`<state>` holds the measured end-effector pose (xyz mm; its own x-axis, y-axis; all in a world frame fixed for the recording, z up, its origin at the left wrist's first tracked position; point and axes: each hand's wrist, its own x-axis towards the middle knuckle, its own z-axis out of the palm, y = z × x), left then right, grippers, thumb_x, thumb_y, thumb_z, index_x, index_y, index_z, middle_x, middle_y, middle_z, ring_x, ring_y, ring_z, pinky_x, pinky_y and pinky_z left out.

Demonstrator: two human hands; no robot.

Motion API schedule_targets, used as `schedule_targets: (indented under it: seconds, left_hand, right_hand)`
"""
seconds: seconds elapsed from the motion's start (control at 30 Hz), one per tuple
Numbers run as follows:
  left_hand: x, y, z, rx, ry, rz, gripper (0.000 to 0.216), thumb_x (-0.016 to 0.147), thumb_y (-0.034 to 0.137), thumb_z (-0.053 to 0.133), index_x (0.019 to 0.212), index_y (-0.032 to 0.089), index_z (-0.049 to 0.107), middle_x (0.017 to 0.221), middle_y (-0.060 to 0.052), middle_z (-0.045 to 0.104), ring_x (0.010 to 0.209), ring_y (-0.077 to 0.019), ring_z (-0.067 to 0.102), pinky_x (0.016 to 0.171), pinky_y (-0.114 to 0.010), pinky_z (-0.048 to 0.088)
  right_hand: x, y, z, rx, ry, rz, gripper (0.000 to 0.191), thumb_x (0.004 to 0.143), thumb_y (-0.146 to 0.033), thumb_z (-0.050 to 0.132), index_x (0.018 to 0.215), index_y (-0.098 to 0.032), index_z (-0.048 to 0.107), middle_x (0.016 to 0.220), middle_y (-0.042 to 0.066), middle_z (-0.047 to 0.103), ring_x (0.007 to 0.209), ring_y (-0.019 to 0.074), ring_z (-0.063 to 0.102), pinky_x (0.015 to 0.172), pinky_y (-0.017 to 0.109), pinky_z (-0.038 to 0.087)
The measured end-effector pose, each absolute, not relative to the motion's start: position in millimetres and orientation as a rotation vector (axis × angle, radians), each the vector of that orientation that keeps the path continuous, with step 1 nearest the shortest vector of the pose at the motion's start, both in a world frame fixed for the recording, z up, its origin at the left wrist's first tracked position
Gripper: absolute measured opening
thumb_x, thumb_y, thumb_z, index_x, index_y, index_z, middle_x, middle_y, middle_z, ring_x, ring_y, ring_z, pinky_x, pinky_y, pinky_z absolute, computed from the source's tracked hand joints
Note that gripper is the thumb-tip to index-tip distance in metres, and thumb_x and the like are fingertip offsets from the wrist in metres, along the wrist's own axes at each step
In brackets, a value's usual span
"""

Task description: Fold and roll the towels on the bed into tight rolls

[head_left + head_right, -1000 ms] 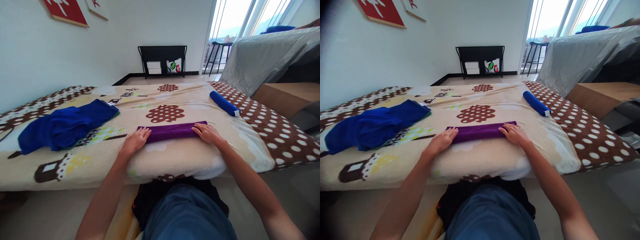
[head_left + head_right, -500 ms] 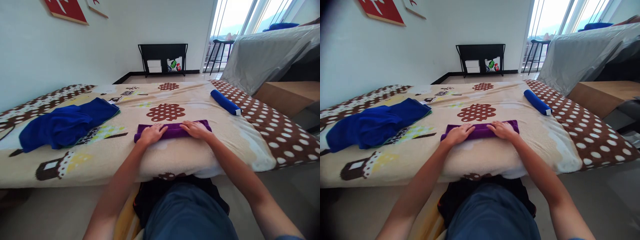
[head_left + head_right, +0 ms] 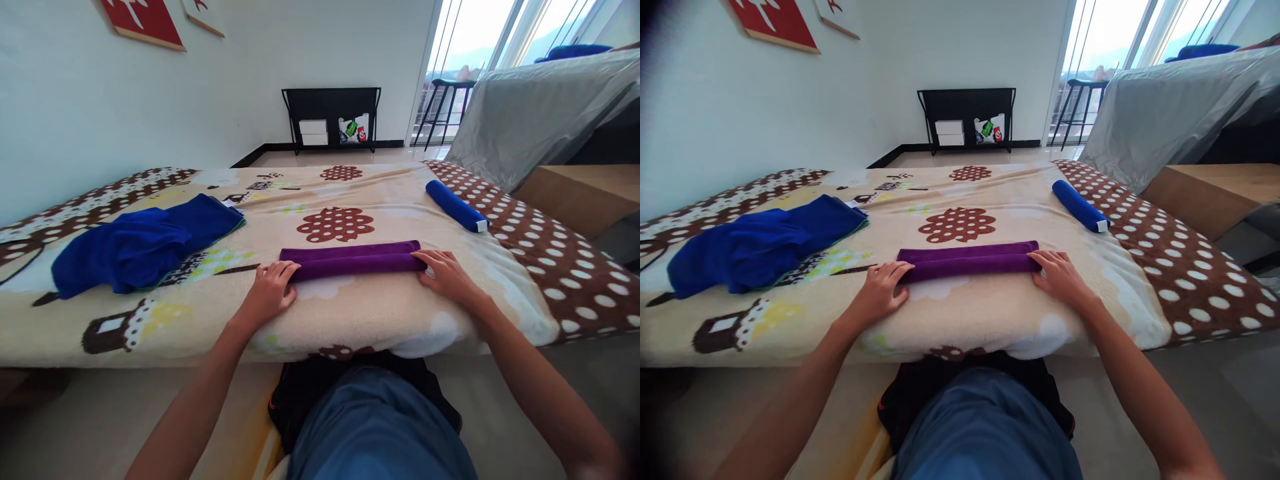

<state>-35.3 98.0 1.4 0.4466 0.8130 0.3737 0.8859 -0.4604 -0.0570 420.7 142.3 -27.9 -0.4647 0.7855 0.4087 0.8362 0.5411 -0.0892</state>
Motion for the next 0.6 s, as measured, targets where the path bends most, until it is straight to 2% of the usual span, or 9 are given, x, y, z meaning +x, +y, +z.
schedule_targets:
  seconds: [0.1, 0.2, 0.3, 0.37, 0.43, 0.5, 0.6]
  left_hand:
    - [-28, 118, 5, -2.386, -1.576, -0.455, 0.038, 0.085, 0.017, 0.049, 0.122, 0.015, 0.06, 0.121, -0.015, 0.067, 0.115, -0.0308, 0.059, 0.096, -0.046, 0.039]
    - [-18, 144, 13, -2.326, -1.647, -0.397, 0.033, 0.085, 0.017, 0.048, 0.115, 0.012, 0.062, 0.107, -0.017, 0.07, 0.106, -0.0325, 0.063, 0.096, -0.049, 0.038]
    - [3, 166, 20, -2.327, -1.625, -0.363, 0.035, 0.085, 0.012, 0.045, 0.114, 0.011, 0.063, 0.112, -0.021, 0.068, 0.113, -0.0344, 0.061, 0.103, -0.054, 0.033]
    - [23, 179, 21, -2.376, -1.567, -0.364, 0.042, 0.085, 0.009, 0.043, 0.124, 0.01, 0.06, 0.128, -0.022, 0.062, 0.126, -0.0327, 0.054, 0.109, -0.05, 0.03]
    - [46, 188, 18, -2.465, -1.492, -0.348, 0.049, 0.086, 0.01, 0.046, 0.133, 0.011, 0.054, 0.139, -0.019, 0.057, 0.134, -0.0281, 0.049, 0.112, -0.043, 0.03]
    - [64, 193, 13, -2.555, -1.432, -0.32, 0.052, 0.086, 0.017, 0.051, 0.138, 0.012, 0.052, 0.142, -0.016, 0.056, 0.134, -0.0257, 0.049, 0.112, -0.038, 0.032]
    - [71, 194, 5, -2.613, -1.411, -0.311, 0.057, 0.091, 0.031, 0.054, 0.143, 0.011, 0.046, 0.145, -0.016, 0.055, 0.134, -0.027, 0.049, 0.112, -0.04, 0.032]
  right_hand:
    - [414, 161, -16, -1.44, -2.401, -0.164, 0.039, 0.085, -0.029, 0.055, 0.122, -0.02, 0.064, 0.121, 0.009, 0.069, 0.113, 0.0274, 0.06, 0.1, 0.044, 0.041]
    - [402, 182, -5, -1.544, -2.364, -0.173, 0.03, 0.089, -0.028, 0.048, 0.107, -0.017, 0.069, 0.103, 0.012, 0.072, 0.103, 0.0287, 0.061, 0.095, 0.046, 0.041]
    - [377, 197, 2, -1.554, -2.318, -0.243, 0.031, 0.09, -0.023, 0.044, 0.102, -0.011, 0.07, 0.112, 0.022, 0.068, 0.113, 0.0369, 0.055, 0.097, 0.055, 0.036]
    - [353, 203, 3, -1.477, -2.351, -0.247, 0.035, 0.087, -0.018, 0.046, 0.113, -0.01, 0.068, 0.128, 0.022, 0.062, 0.122, 0.0372, 0.051, 0.102, 0.055, 0.034]
    - [325, 206, 3, -1.341, -2.441, -0.208, 0.044, 0.086, -0.016, 0.049, 0.129, -0.014, 0.062, 0.138, 0.015, 0.059, 0.127, 0.0303, 0.051, 0.108, 0.047, 0.034]
    - [300, 208, 1, -1.206, -2.525, -0.161, 0.053, 0.088, -0.02, 0.053, 0.14, -0.018, 0.053, 0.143, 0.008, 0.057, 0.13, 0.0245, 0.051, 0.111, 0.039, 0.035]
    - [284, 210, -5, -1.125, -2.549, -0.132, 0.058, 0.093, -0.031, 0.054, 0.148, -0.017, 0.045, 0.149, 0.01, 0.051, 0.136, 0.0253, 0.048, 0.115, 0.041, 0.033]
